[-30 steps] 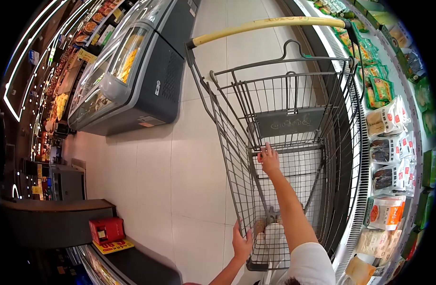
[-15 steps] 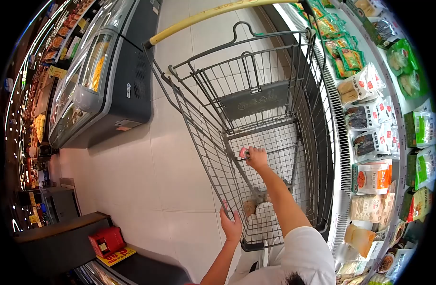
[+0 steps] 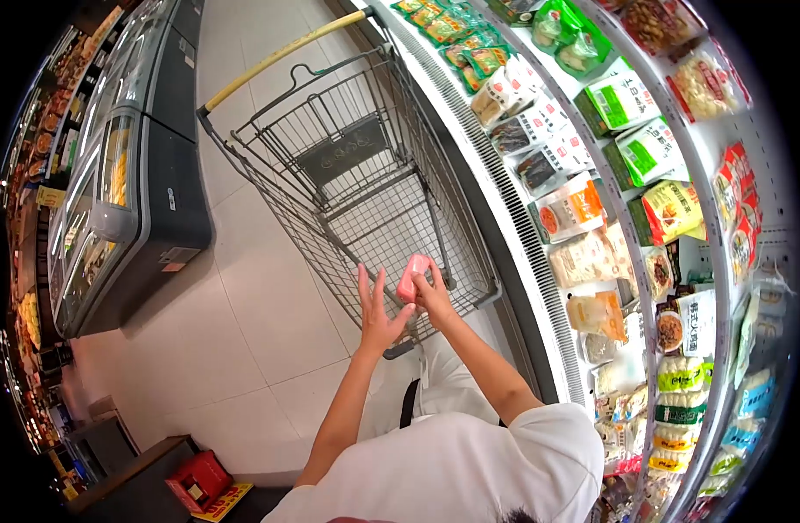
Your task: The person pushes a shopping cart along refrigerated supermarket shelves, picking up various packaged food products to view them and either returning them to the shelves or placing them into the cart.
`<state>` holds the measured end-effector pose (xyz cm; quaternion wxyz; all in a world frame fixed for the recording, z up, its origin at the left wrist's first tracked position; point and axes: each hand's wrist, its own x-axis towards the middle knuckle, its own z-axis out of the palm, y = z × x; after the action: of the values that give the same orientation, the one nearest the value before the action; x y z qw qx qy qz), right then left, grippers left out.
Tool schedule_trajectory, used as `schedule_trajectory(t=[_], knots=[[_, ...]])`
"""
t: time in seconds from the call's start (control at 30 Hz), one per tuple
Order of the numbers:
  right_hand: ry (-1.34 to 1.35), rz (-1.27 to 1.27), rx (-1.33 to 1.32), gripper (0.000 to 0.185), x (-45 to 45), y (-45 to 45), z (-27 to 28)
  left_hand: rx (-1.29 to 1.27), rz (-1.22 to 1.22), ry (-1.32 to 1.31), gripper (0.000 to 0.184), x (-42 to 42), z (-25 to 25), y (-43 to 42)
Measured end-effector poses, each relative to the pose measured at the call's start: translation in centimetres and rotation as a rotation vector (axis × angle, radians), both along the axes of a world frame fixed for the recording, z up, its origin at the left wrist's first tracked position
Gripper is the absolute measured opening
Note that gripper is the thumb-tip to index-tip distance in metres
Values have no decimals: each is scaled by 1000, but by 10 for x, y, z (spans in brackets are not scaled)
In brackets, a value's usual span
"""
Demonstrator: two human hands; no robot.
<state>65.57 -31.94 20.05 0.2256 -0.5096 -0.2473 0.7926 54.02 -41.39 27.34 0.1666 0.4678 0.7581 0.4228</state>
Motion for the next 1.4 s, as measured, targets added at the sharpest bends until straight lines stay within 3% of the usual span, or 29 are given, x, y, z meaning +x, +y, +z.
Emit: schedule_trajectory(t=[0.03, 0.13, 0.2, 0.27, 0.37, 0.43, 0.53, 0.6, 0.67, 0.9, 1.1, 1.27, 1.37, 1.4], knots=[[94, -16, 48, 79, 4, -3, 23, 49, -188, -134, 77, 8, 18, 7], [202, -93, 227, 68, 21, -4, 91, 180, -396, -276, 70, 19, 44, 26], [191, -47, 425, 54, 54, -1, 146, 169, -451, -191, 63, 18, 79, 33], [190, -61, 518, 47, 95, 0, 180, 174, -465, -1052, 62, 30, 99, 39], [91, -82, 846, 58, 153, -16, 217, 143, -631, -1313, 65, 63, 148, 39], [202, -121, 842, 75, 184, -35, 252, 112, -789, -1302, 68, 92, 168, 44], [167, -228, 925, 81, 229, -60, 267, -2, -997, -1371, 72, 139, 193, 46], [165, -281, 922, 79, 263, -72, 270, -26, -1025, -1198, 81, 174, 210, 44], [151, -320, 911, 75, 300, -83, 268, -112, -1057, -1223, 85, 208, 215, 45], [51, -495, 935, 73, 444, -129, 287, -124, -1222, -1038, 67, 368, 218, 34], [-218, -506, 921, 62, 550, -199, 297, -256, -1243, -1111, 49, 493, 208, -5], [-245, -652, 878, 65, 595, -253, 286, -354, -1342, -1059, 42, 556, 210, -31], [-671, -653, 1043, 68, 604, -278, 288, -419, -1422, -1002, 38, 581, 213, -46], [-684, -704, 1042, 68, 604, -285, 286, -417, -1449, -982, 35, 587, 211, -50]])
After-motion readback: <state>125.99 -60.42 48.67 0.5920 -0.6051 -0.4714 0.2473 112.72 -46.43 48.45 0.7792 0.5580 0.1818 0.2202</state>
